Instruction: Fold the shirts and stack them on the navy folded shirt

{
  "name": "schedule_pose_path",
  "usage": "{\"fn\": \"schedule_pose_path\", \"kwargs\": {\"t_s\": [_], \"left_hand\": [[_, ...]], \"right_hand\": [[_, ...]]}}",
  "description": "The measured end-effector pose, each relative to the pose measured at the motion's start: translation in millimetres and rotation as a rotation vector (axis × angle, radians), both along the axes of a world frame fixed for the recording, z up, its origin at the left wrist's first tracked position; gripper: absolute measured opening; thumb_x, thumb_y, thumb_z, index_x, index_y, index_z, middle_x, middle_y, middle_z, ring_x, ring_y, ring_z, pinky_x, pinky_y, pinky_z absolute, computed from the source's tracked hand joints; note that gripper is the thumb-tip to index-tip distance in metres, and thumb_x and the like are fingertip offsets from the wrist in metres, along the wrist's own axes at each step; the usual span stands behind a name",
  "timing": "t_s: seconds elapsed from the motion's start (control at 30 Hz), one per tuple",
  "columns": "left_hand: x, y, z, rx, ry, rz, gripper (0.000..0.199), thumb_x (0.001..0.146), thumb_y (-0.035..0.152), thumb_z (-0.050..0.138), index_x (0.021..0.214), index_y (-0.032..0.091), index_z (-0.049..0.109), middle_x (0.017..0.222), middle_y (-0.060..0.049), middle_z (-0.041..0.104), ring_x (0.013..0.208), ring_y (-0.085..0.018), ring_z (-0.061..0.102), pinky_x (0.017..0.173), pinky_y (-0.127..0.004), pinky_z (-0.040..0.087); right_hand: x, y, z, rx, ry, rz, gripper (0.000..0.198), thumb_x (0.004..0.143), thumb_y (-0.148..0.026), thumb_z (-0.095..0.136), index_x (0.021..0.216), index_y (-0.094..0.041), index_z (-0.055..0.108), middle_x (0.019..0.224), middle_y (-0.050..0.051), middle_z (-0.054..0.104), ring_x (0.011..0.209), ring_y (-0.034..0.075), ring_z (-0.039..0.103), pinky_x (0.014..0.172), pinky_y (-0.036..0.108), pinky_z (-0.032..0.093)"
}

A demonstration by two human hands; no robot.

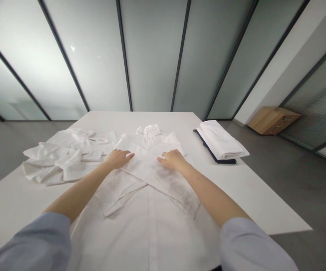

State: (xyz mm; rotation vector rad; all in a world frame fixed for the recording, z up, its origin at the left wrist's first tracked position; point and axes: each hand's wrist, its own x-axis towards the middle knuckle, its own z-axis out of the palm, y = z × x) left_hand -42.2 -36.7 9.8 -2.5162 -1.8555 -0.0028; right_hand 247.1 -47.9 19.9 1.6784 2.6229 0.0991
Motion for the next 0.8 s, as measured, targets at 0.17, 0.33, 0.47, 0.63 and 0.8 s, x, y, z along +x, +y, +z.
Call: {"fn": "schedule_pose_path", "kwargs": {"t_s": [0.17, 0.33, 0.47, 0.63, 0.8], "left_hand": [[4.8, 14.0, -24.0, 0.081, -0.081, -0.026, 0.054, 0.094, 0.050, 0.033, 0.139, 0.021, 0.043, 0.147, -0.011, 0.043, 0.133, -0.026, 0.041, 0.108, -0.040, 0.029], [2.9, 14.7, -41.0, 0.000, -0.087, -0.005, 0.062, 0.093, 0.053, 0.030, 0.143, 0.017, 0.037, 0.153, -0.016, 0.031, 0.141, -0.030, 0.028, 0.111, -0.044, 0.024], [-2.1, -4.2, -36.6, 0.023, -0.059, -0.030, 0.060, 0.091, 0.056, 0.034, 0.139, 0.019, 0.042, 0.150, -0.015, 0.038, 0.136, -0.030, 0.038, 0.107, -0.042, 0.030], [-4.1, -18.1, -9.4, -0.027, 0.049, -0.030, 0.062, 0.089, 0.060, 0.037, 0.129, 0.013, 0.048, 0.114, -0.019, 0.066, 0.109, -0.031, 0.060, 0.096, -0.043, 0.040], [8.9, 9.2, 16.8, -0.084, 0.087, 0.060, 0.047, 0.092, 0.050, 0.036, 0.119, 0.016, 0.054, 0.112, -0.015, 0.067, 0.107, -0.029, 0.062, 0.090, -0.040, 0.045]], "right_hand": [[-9.6, 28.0, -22.8, 0.072, 0.100, -0.086, 0.053, 0.093, -0.050, 0.041, 0.137, -0.021, 0.048, 0.147, 0.012, 0.042, 0.135, 0.027, 0.038, 0.107, 0.039, 0.030], [-10.5, 33.7, -53.8, -0.032, 0.172, -0.185, 0.060, 0.094, -0.054, 0.033, 0.144, -0.022, 0.039, 0.153, 0.012, 0.032, 0.140, 0.029, 0.029, 0.112, 0.045, 0.023], [-9.9, 10.8, -57.8, -0.028, 0.172, -0.167, 0.060, 0.094, -0.054, 0.034, 0.143, -0.020, 0.040, 0.153, 0.014, 0.033, 0.140, 0.031, 0.030, 0.111, 0.046, 0.025], [-11.8, -15.5, -28.0, -0.086, 0.084, -0.093, 0.051, 0.091, -0.053, 0.040, 0.121, -0.019, 0.064, 0.125, 0.017, 0.062, 0.116, 0.033, 0.056, 0.098, 0.043, 0.040], [-12.3, 18.4, 6.9, -0.152, 0.122, -0.197, 0.038, 0.089, -0.044, 0.046, 0.107, -0.022, 0.071, 0.110, 0.012, 0.070, 0.103, 0.030, 0.063, 0.087, 0.039, 0.046]]}}
